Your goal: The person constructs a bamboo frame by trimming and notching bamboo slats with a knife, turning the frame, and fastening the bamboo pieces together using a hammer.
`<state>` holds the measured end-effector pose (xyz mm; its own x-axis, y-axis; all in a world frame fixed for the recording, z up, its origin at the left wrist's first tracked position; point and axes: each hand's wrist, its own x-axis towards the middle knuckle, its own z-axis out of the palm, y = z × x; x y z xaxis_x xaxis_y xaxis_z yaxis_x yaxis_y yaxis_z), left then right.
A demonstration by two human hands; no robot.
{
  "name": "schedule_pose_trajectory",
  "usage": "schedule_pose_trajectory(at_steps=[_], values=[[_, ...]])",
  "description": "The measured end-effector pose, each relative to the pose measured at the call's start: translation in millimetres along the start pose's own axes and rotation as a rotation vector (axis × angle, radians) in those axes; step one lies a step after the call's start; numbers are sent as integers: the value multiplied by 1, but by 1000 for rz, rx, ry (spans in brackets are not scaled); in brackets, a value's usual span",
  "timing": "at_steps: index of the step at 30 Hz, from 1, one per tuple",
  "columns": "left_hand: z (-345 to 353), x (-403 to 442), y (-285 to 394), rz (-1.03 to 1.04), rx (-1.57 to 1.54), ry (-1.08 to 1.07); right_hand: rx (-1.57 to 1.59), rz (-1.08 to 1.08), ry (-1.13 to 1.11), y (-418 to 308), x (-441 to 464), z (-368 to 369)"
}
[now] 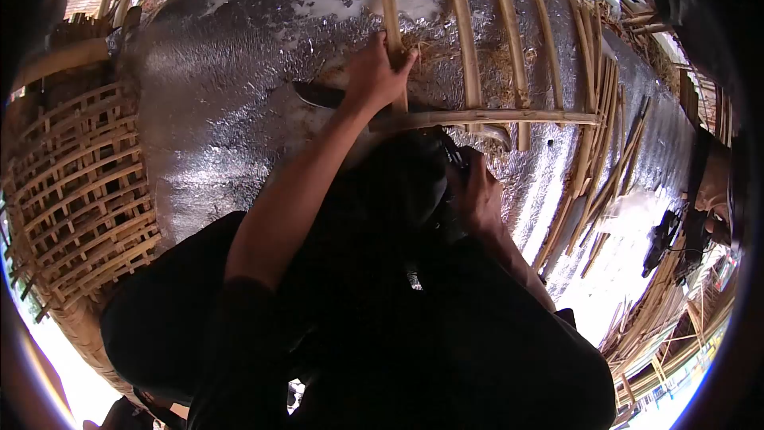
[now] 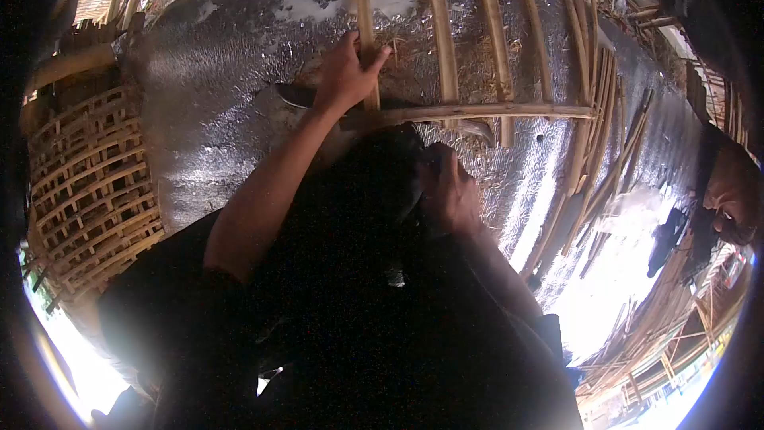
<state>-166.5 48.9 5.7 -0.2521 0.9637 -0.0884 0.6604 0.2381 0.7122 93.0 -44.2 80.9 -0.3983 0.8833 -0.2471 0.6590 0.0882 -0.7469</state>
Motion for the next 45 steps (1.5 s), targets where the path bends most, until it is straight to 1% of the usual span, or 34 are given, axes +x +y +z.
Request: schedule_pose_trajectory(at_steps=[1,3,5,6,7,9,10,11,13,14,16,17,19,22,23,25,26,28,29,31,32,34,35,37,38,40,41,43,44,45], values=[[5,3,4,-15,24,-16,-1,-27,2,-4,1,1],[17,-1,15,-10,15,-21,-43,-134,175,8,-1,11],[25,-15,33,35,-60,17,-125,-137,299,18,5,6],[24,-17,40,2,-152,-46,-183,-79,329,22,7,-4],[30,-18,40,-14,-124,-52,-244,-23,359,27,10,-14],[41,-17,33,-44,-67,-52,-221,40,477,42,21,-31],[43,-16,29,-21,-109,3,-225,55,522,52,27,-45],[42,-14,21,-39,-141,-57,-294,30,539,68,33,-57],[25,-13,13,-75,-201,-190,-255,10,502,76,49,-81],[21,-19,11,23,-178,-84,-177,-61,515,73,60,-88],[1,-24,-8,200,-89,-129,-136,-8,471,76,76,-103],[-8,-28,-16,285,-45,-150,-204,56,401,50,83,-114],[-29,-31,-23,430,69,-215,-426,-89,348,78,111,-125],[-42,-48,-18,630,298,-259,-373,195,214,83,147,-126],[-46,-51,-16,698,387,-259,-379,216,222,90,156,-125],[-39,-56,-20,703,460,-228,-390,252,239,108,167,-118],[-36,-59,-24,702,496,-213,-411,200,258,114,167,-115],[-32,-59,-29,688,535,-258,-459,96,299,117,168,-115],[-31,-61,-32,677,551,-286,-402,101,275,120,169,-115],[-28,-64,-38,682,520,-234,-287,117,231,118,168,-113],[-29,-65,-42,684,504,-212,-286,96,247,119,164,-111],[-41,-67,-45,530,559,-377,-287,50,284,116,161,-111],[-49,-69,-47,447,586,-456,-289,100,291,113,159,-112],[-76,-76,-42,435,617,-430,-289,195,294,102,156,-111],[-86,-78,-40,429,633,-414,-292,203,306,104,159,-109],[-89,-72,-42,509,510,-209,-301,220,328,111,165,-106],[-90,-67,-44,545,448,-107,-330,182,350,114,166,-106],[-62,-43,-19,183,-118,-60,-384,102,397,116,168,-107],[-47,-28,-4,-16,-217,-123,-336,101,437,121,170,-104],[-34,-18,14,-215,-318,-180,-362,138,422,122,173,-104]])
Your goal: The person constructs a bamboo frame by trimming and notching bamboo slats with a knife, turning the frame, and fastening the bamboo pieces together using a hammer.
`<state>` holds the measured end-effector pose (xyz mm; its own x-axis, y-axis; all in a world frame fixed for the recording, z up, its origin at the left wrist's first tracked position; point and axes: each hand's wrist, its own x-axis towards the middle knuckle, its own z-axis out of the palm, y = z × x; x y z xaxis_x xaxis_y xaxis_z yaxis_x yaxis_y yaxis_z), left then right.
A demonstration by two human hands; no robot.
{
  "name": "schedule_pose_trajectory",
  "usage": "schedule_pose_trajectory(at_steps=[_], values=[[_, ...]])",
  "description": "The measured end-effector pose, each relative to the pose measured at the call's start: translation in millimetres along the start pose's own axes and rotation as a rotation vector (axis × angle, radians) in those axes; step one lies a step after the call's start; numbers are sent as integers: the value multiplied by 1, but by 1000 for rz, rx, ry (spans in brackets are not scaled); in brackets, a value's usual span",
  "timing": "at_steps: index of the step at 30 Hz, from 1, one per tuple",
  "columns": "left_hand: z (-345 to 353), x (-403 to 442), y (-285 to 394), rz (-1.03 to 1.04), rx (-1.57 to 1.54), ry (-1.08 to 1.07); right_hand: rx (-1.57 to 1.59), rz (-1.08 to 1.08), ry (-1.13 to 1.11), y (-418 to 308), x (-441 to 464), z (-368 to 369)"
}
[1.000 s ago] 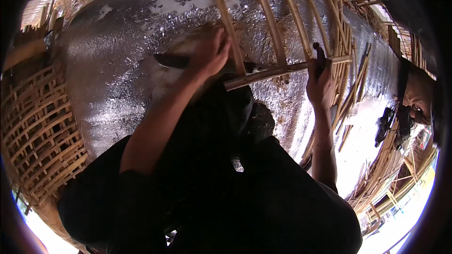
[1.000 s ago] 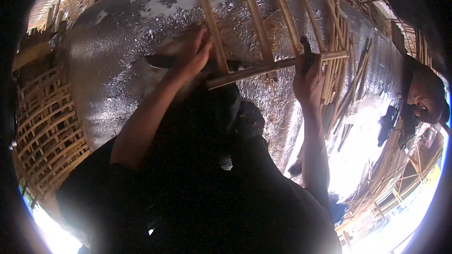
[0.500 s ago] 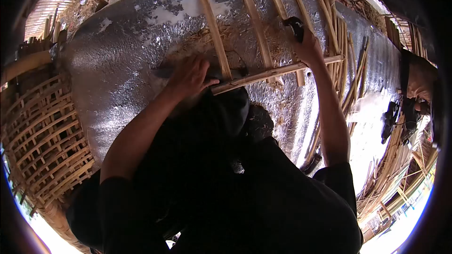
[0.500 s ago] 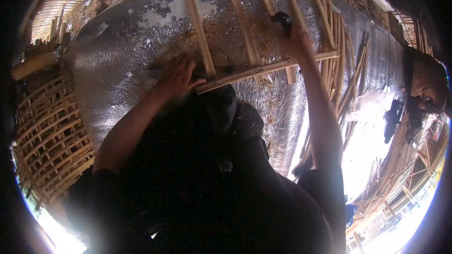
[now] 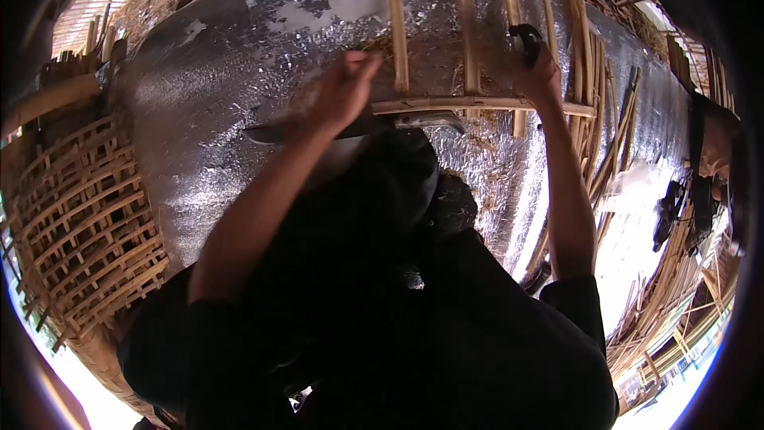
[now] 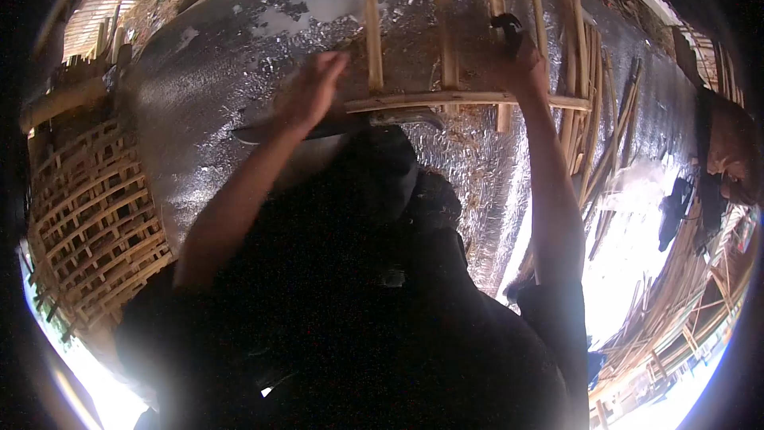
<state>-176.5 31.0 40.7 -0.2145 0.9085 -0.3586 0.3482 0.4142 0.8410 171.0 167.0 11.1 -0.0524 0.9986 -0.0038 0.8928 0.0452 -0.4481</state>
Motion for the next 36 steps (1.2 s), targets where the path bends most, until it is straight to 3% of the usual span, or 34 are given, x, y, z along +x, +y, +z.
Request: schedule_pose_trajectory(at_steps=[2,3,6,8,11,14,15,16,19,22,24,29,33,36], values=[[24,1,41,-48,131,-104,-69,53,-34,1,2,1],[42,5,36,-46,181,-46,32,-49,24,5,-2,0],[80,3,3,4,221,17,15,49,-66,22,-2,-6],[80,-5,-9,135,98,-47,5,49,4,29,-8,-8],[77,-8,-10,146,170,-158,-79,24,51,35,-11,-9],[80,-12,-15,216,180,-70,-103,-76,156,9,-24,-20],[80,-13,-16,200,201,-68,-87,-21,170,1,-33,-27],[80,-14,-15,181,224,-64,-38,-136,282,-3,-41,-31],[81,-15,-21,190,276,-17,218,-359,116,-38,-108,-40],[80,-14,-19,195,274,-61,290,-529,-285,-57,-171,-27],[78,-15,-16,185,266,-78,231,-439,-414,-68,-188,-22],[75,-19,-17,202,227,-101,206,-664,-321,-82,-187,-32],[80,-13,-17,208,149,-69,55,-483,-402,-90,-180,-21],[77,-21,-16,206,195,-50,218,-683,-312,-81,-180,-22]])
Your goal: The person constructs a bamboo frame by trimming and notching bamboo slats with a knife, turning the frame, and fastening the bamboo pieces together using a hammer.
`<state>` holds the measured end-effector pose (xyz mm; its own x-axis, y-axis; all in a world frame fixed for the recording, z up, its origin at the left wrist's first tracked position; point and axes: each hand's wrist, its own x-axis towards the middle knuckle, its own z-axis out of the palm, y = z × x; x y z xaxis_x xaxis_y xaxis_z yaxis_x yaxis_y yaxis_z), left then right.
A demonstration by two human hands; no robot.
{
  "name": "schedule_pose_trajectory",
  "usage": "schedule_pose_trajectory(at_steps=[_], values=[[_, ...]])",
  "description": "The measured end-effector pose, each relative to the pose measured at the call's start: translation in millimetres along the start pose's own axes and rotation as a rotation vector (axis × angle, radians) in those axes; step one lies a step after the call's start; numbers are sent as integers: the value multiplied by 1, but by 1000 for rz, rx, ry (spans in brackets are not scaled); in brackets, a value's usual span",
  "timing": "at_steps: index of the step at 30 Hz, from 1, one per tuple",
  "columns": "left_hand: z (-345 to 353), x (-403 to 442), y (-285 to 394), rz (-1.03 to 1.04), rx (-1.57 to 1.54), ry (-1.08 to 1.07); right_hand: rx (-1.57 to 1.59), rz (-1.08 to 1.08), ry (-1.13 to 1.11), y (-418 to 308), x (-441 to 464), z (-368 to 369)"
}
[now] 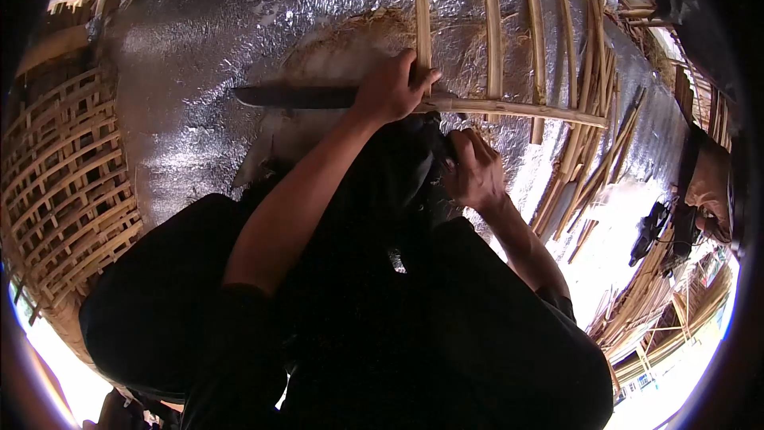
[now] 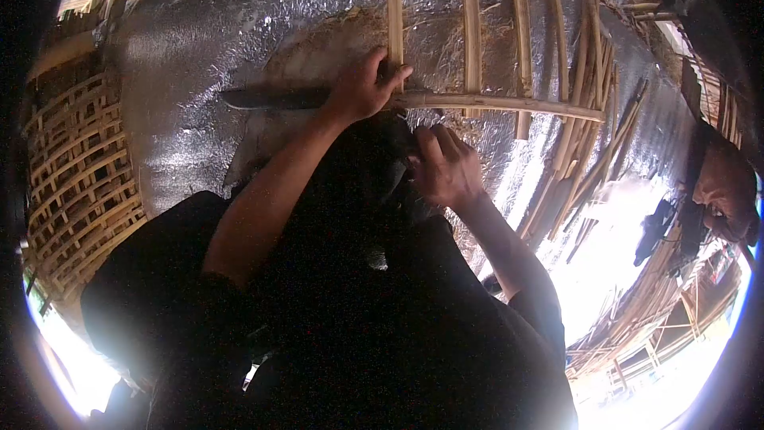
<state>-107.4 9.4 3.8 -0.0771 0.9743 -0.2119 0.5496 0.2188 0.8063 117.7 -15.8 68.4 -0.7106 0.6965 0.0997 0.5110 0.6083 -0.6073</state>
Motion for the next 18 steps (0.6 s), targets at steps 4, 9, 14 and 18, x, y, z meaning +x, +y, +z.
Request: schedule_pose_trajectory(at_steps=[4,9,14,18], values=[[-2,8,1,56,-24,33,-33,285,-67,-6,13,2],[0,6,0,64,-39,94,-79,232,-97,3,14,1],[-11,5,12,-43,-127,15,133,413,70,-10,13,-15],[-9,5,10,-5,-54,40,54,219,200,-21,7,-2]])
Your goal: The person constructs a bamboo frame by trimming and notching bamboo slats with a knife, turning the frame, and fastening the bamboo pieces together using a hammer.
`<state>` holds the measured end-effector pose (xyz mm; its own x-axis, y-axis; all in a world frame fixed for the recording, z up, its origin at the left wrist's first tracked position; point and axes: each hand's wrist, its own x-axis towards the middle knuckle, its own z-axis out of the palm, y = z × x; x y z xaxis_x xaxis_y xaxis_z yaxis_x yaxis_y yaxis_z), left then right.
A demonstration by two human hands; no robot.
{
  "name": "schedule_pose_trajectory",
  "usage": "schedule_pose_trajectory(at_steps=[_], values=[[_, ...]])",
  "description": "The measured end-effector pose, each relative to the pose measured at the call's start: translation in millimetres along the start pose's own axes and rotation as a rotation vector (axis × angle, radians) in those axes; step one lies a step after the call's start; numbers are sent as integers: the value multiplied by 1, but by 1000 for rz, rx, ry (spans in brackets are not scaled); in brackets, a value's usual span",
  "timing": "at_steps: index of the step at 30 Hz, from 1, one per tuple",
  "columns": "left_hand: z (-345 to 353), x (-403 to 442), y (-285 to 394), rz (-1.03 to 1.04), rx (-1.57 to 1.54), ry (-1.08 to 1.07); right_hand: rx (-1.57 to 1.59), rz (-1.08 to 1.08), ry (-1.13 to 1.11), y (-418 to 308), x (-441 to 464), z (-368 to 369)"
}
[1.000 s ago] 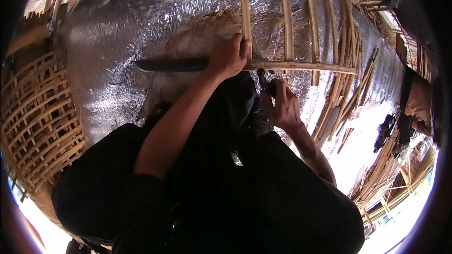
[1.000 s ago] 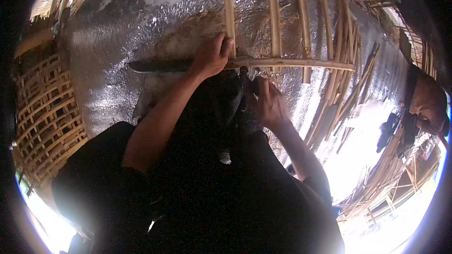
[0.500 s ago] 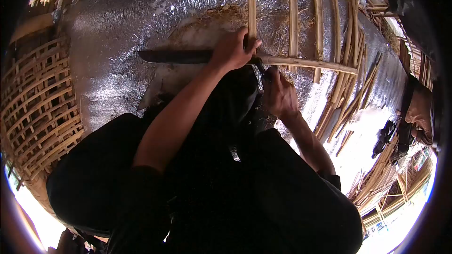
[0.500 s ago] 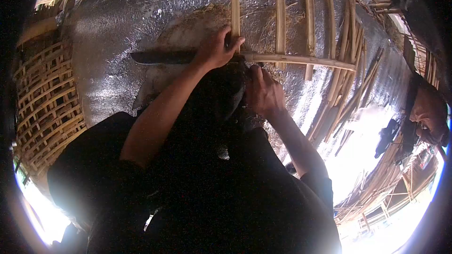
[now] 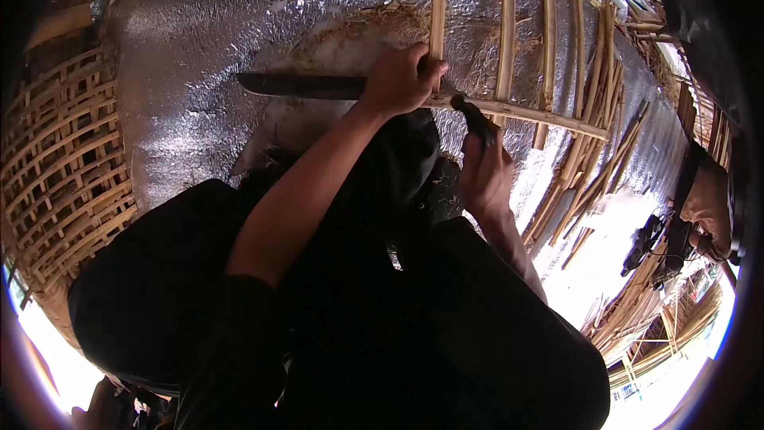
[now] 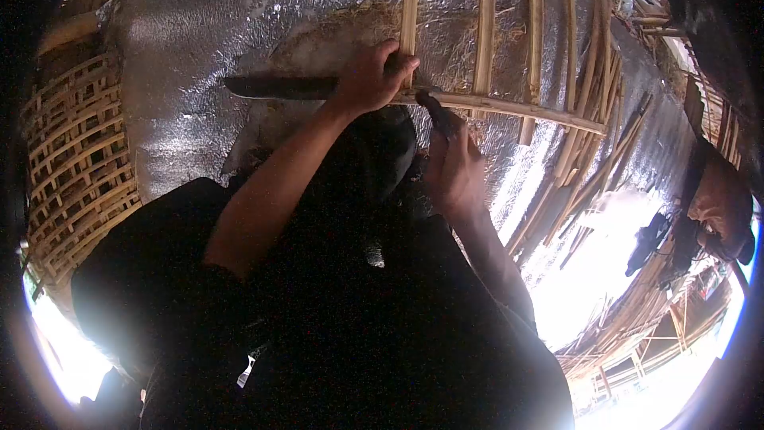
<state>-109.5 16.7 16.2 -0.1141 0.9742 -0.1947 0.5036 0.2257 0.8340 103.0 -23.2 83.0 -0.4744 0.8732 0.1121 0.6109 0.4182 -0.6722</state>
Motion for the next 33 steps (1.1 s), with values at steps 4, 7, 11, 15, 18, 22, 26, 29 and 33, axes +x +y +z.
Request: schedule_pose_trajectory(at_steps=[4,7,11,15,18,22,26,29,33], values=[[11,-5,-10,70,-10,95,62,195,35,-33,3,-19],[13,-2,-9,34,22,84,138,175,-41,-29,12,-9],[23,2,-14,117,123,218,137,208,-122,-20,11,-4],[26,-2,-15,146,202,226,55,192,-14,-42,17,-19],[28,-4,-15,124,221,222,-26,182,-23,-37,14,-9],[26,-5,-8,103,171,193,-57,264,-192,-16,5,19],[28,-4,-10,38,166,134,-33,170,-2,-30,3,12],[40,2,-38,317,232,211,-25,322,-330,-23,20,15],[28,-3,-13,131,227,178,-201,447,-327,-19,11,12]])
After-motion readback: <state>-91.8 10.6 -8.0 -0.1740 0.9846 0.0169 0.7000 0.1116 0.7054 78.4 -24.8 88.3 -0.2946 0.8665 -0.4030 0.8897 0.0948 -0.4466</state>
